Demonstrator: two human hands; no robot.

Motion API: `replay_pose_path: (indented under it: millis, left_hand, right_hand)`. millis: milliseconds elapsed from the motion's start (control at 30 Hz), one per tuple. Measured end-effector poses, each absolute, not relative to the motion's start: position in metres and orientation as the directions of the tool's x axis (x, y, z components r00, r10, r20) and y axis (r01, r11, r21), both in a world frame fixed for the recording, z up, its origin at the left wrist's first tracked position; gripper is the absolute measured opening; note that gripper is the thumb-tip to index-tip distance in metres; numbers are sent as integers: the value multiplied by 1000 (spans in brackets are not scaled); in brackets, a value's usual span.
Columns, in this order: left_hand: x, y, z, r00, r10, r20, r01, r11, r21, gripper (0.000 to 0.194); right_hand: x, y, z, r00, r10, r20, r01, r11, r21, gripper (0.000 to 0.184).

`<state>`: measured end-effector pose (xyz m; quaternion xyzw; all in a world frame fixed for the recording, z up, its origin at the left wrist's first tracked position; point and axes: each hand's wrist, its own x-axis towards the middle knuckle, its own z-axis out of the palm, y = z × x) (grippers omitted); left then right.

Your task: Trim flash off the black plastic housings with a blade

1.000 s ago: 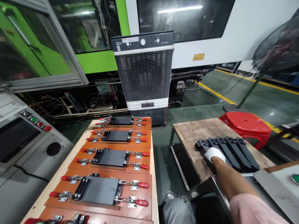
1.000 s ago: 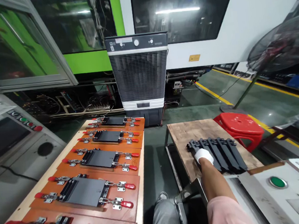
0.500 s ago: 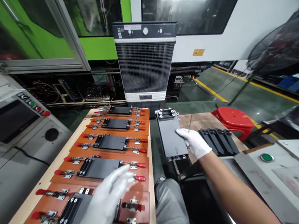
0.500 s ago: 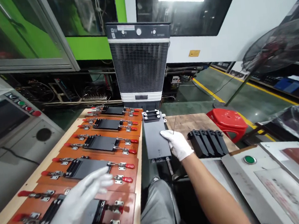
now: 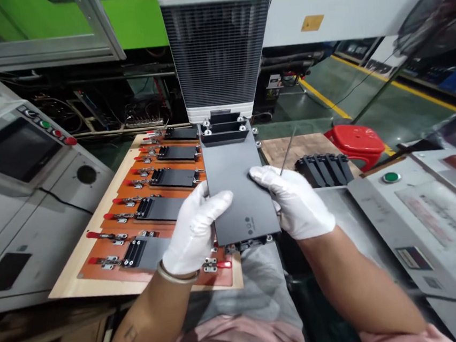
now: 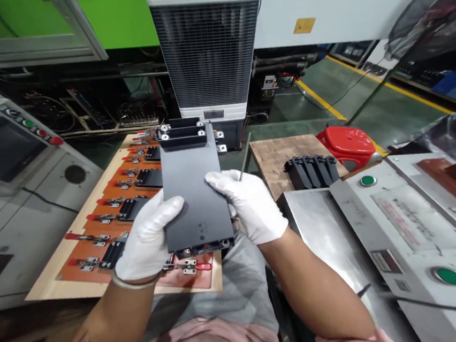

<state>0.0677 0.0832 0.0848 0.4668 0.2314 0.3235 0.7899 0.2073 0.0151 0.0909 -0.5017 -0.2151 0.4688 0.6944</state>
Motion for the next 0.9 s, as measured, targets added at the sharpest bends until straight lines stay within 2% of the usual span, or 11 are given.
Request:
replay_pose_path:
  millis: [200, 467, 733, 833, 900]
  left_hand:
    - [58, 76, 93, 708, 704, -52, -307, 373, 876, 49]
    - [42, 64, 110, 661, 747, -70, -297, 346, 890, 29]
    - [32, 62, 110, 616, 784, -73, -329, 341, 881, 29]
    - [31, 63, 109, 563, 824, -62, -326, 290, 900, 25]
    - [31, 64, 110, 505, 862, -38, -345, 242, 907, 22]
  right_hand:
    - [194, 0, 106, 435, 891, -129, -381, 52, -923, 31]
    - [179, -8, 123, 421, 897, -132, -396, 51, -917, 32]
    - [170, -5, 126, 410, 902, -133, -386, 39, -922, 31]
    - [175, -7, 124, 444, 891, -99, -284, 35, -958, 34]
    - [178, -16, 123, 526, 850, -15, -123, 59, -991, 34]
